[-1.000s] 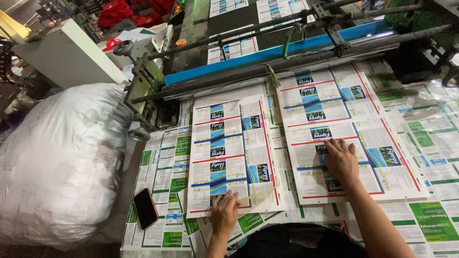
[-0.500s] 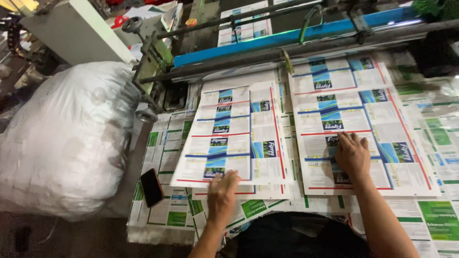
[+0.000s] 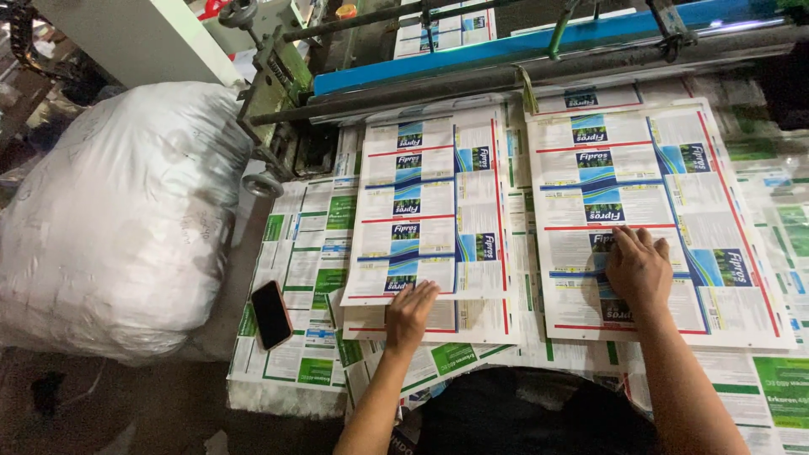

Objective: The person repeatedly picks up printed paper sheets from a conveyor and stacks them into two neat piles on the table. The hands align each sheet before placing it down, maintaining consistent edges throughout the process.

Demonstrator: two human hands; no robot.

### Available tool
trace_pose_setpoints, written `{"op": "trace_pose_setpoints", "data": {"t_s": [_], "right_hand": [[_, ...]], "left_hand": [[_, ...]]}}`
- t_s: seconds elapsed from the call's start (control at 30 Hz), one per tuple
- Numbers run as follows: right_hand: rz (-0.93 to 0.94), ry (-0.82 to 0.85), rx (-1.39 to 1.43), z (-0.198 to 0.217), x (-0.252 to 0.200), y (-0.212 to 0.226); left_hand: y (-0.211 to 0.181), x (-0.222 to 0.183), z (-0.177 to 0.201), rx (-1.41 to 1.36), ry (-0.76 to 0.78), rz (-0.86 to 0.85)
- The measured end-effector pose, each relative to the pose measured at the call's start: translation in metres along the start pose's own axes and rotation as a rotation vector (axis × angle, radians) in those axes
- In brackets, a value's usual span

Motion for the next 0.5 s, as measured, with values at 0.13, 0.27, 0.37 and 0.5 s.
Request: {"op": "trace_pose_setpoints", "data": {"t_s": [0.13,0.27,0.37,0.5], "right_hand": [[-0.009,-0.009,0.018,0.006,0.003,0.002],[-0.004,-0.032,0.033,0.011,0.008,0.006],[-0.006,-0.044,0.061,0.014,0.009,0.007],[-0.016,-0.029,0.075,0.011,0.009,0.005]], "left_hand": [[0.003,0.024,-0.004,0.008,0.0,-0.03],[-0.003,0.058,0.001,0.007,0.043,-0.034],[0.004,0.071,-0.012,-0.003,0.046,-0.044],[0.013,0.09,-0.027,-0.039,0.075,-0.009]]}}
Point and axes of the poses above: each hand's wrist, its own x-axis towards the middle knuckle, its own z-axis out of the back of the hand, y = z × x, the point moved 10 cm from there along x, towards the middle knuckle, and after that the axes turned 10 degrees about -y, right-handed, at the moved point
